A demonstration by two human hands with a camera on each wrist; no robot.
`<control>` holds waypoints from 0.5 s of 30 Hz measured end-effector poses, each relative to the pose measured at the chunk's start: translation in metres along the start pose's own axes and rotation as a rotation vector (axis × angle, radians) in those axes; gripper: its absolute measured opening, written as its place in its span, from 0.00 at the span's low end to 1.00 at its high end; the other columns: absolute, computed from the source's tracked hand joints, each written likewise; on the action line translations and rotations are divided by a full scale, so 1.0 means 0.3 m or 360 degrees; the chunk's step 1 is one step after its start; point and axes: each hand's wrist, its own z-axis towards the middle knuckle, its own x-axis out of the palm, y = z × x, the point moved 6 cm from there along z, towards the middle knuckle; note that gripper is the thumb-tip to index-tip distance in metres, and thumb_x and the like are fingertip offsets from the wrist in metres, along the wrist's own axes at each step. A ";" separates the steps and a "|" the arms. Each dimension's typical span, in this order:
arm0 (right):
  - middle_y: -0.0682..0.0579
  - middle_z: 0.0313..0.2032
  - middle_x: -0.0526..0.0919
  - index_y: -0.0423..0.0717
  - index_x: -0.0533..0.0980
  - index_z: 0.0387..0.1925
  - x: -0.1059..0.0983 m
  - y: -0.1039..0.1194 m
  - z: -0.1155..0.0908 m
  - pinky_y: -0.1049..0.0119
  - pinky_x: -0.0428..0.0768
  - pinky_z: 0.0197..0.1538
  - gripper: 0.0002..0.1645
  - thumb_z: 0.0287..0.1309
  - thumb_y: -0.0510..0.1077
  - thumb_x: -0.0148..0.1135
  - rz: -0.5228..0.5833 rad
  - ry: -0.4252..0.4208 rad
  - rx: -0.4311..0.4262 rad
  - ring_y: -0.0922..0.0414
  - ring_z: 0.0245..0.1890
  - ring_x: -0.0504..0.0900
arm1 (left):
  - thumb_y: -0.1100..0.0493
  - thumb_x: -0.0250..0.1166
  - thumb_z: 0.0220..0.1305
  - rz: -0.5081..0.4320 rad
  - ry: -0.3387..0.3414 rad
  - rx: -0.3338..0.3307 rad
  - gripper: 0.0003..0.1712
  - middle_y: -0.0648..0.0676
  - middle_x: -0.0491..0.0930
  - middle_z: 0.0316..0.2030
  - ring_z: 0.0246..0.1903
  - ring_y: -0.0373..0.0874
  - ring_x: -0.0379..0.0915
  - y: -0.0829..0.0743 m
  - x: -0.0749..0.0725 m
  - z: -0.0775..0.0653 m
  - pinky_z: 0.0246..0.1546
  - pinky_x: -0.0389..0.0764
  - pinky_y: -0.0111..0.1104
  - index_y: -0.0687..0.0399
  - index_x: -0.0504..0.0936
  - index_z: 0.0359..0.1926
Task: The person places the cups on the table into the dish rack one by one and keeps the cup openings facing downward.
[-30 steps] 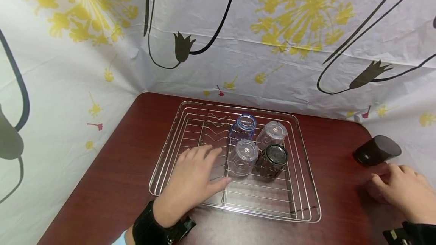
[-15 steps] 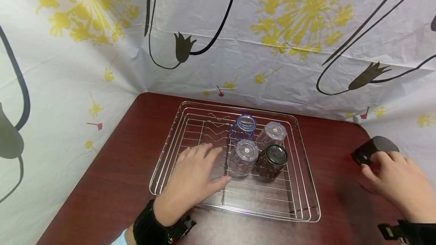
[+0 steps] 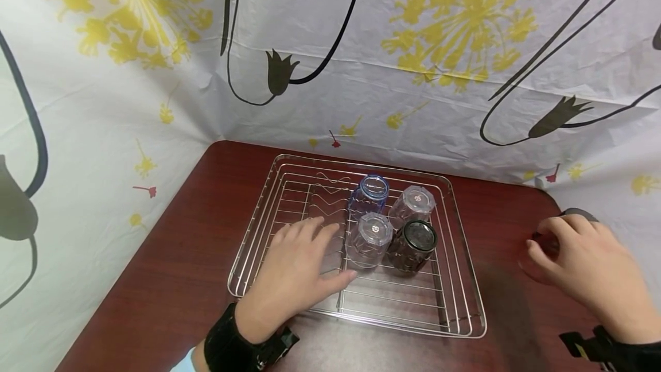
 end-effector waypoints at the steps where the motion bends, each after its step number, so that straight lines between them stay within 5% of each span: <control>1: 0.41 0.44 0.75 0.48 0.77 0.39 -0.011 0.013 0.001 0.37 0.68 0.42 0.15 0.55 0.51 0.68 0.0000 -0.0017 -0.0020 0.35 0.43 0.69 | 0.20 0.58 0.54 -0.0002 0.0002 -0.0004 0.49 0.55 0.73 0.66 0.65 0.54 0.69 0.000 0.000 0.000 0.66 0.68 0.55 0.43 0.73 0.67; 15: 0.45 0.40 0.80 0.49 0.78 0.36 -0.134 0.199 0.010 0.40 0.69 0.35 0.16 0.43 0.48 0.68 0.0005 -0.0355 -0.0340 0.37 0.38 0.75 | 0.18 0.60 0.50 0.0002 0.0047 0.0009 0.52 0.55 0.72 0.66 0.66 0.55 0.68 -0.006 0.009 0.000 0.67 0.66 0.57 0.42 0.72 0.68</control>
